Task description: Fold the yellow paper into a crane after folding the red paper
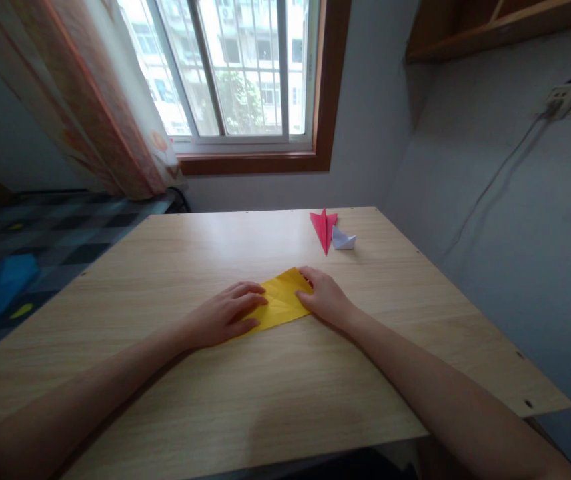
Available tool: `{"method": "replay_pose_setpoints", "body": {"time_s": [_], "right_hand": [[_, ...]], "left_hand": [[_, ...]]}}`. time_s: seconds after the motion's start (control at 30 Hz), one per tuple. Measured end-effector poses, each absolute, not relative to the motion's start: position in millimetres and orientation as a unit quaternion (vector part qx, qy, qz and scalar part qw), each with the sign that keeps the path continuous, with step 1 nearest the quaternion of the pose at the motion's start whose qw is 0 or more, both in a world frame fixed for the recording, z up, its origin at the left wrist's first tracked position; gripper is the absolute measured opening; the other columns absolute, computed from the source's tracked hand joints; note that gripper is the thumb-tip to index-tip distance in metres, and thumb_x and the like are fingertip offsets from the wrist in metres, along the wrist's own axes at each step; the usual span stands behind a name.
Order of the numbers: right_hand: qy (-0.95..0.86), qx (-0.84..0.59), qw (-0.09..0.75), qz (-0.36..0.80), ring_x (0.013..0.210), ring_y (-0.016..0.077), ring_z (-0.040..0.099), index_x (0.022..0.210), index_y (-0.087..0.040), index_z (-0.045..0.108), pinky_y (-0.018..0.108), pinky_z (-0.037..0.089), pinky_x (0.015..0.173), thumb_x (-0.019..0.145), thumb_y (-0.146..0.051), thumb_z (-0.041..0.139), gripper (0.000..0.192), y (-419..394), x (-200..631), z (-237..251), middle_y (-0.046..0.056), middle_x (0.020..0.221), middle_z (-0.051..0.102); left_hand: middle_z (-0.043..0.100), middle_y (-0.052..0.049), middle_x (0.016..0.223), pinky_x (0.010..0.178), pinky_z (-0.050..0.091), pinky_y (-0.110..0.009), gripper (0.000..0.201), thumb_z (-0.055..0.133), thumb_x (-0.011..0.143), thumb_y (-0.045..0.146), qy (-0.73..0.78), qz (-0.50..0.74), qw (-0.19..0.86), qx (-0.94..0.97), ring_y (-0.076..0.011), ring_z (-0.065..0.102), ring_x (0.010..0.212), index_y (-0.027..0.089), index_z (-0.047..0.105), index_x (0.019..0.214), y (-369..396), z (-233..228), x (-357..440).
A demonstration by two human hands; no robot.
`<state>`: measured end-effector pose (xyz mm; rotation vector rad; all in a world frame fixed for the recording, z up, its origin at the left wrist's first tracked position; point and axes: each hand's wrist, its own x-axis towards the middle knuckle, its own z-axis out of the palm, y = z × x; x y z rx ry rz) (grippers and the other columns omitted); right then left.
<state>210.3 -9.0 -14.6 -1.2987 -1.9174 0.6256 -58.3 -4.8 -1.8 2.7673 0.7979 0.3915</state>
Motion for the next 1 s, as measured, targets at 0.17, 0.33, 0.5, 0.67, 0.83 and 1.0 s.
{"method": "replay_pose_setpoints", "body": {"time_s": [0.17, 0.33, 0.5, 0.67, 0.83, 1.0], "right_hand": [[-0.772, -0.517, 0.322, 0.183, 0.103, 0.0250, 0.063, 0.114, -0.015, 0.063, 0.039, 0.050, 0.093, 0.076, -0.011, 0.062, 0.039, -10.0, 209.6, -17.4, 0.012, 0.114, 0.069], [-0.799, -0.498, 0.305, 0.145, 0.104, 0.0238, 0.063, 0.115, -0.017, 0.063, 0.038, 0.050, 0.096, 0.077, -0.008, 0.060, 0.039, -13.9, 208.8, -16.3, 0.010, 0.113, 0.068], [-0.831, -0.455, 0.295, 0.121, 0.101, 0.0217, 0.064, 0.113, -0.018, 0.065, 0.036, 0.052, 0.092, 0.079, -0.004, 0.054, 0.039, -18.8, 207.0, -13.7, 0.008, 0.108, 0.069], [-0.856, -0.411, 0.293, 0.113, 0.103, 0.0216, 0.063, 0.112, -0.019, 0.067, 0.037, 0.051, 0.094, 0.077, -0.003, 0.055, 0.040, -19.9, 207.1, -14.0, 0.008, 0.111, 0.068], [-0.874, -0.373, 0.295, 0.103, 0.106, 0.0220, 0.063, 0.110, -0.018, 0.069, 0.038, 0.052, 0.096, 0.076, -0.003, 0.057, 0.039, -20.1, 207.7, -15.9, 0.009, 0.115, 0.070], [-0.891, -0.343, 0.283, 0.092, 0.107, 0.0221, 0.063, 0.110, -0.018, 0.070, 0.038, 0.051, 0.096, 0.076, -0.003, 0.057, 0.040, -22.8, 206.6, -12.2, 0.009, 0.118, 0.070]], "left_hand": [[0.056, -0.010, 0.134, 0.110, 0.041, -0.045, 0.036, 0.054, 0.096, 0.037, 0.278, 0.123, 0.097, 0.948, -0.0270, 0.050, 0.126, 0.024, 0.059, 0.129, -5.2, -2.8, -58.4], [0.055, -0.010, 0.136, 0.111, 0.040, -0.045, 0.038, 0.052, 0.097, 0.038, 0.283, 0.117, 0.093, 0.947, -0.0265, 0.049, 0.128, 0.024, 0.059, 0.132, -6.0, -2.7, -58.2], [0.055, -0.010, 0.136, 0.111, 0.040, -0.045, 0.038, 0.054, 0.096, 0.038, 0.292, 0.106, 0.074, 0.947, -0.0266, 0.049, 0.128, 0.025, 0.060, 0.132, -6.2, -1.3, -58.4], [0.054, -0.012, 0.138, 0.111, 0.040, -0.046, 0.042, 0.058, 0.094, 0.040, 0.310, 0.104, 0.052, 0.944, -0.0280, 0.049, 0.128, 0.023, 0.060, 0.132, -4.7, -3.4, -59.3], [0.055, -0.012, 0.137, 0.111, 0.041, -0.045, 0.041, 0.059, 0.092, 0.039, 0.307, 0.121, 0.061, 0.942, -0.0276, 0.049, 0.128, 0.020, 0.060, 0.129, -4.0, -5.4, -59.4], [0.056, -0.012, 0.133, 0.110, 0.042, -0.043, 0.041, 0.061, 0.091, 0.036, 0.308, 0.117, 0.060, 0.942, -0.0268, 0.050, 0.125, 0.018, 0.059, 0.128, -5.0, -3.1, -58.2]]}}
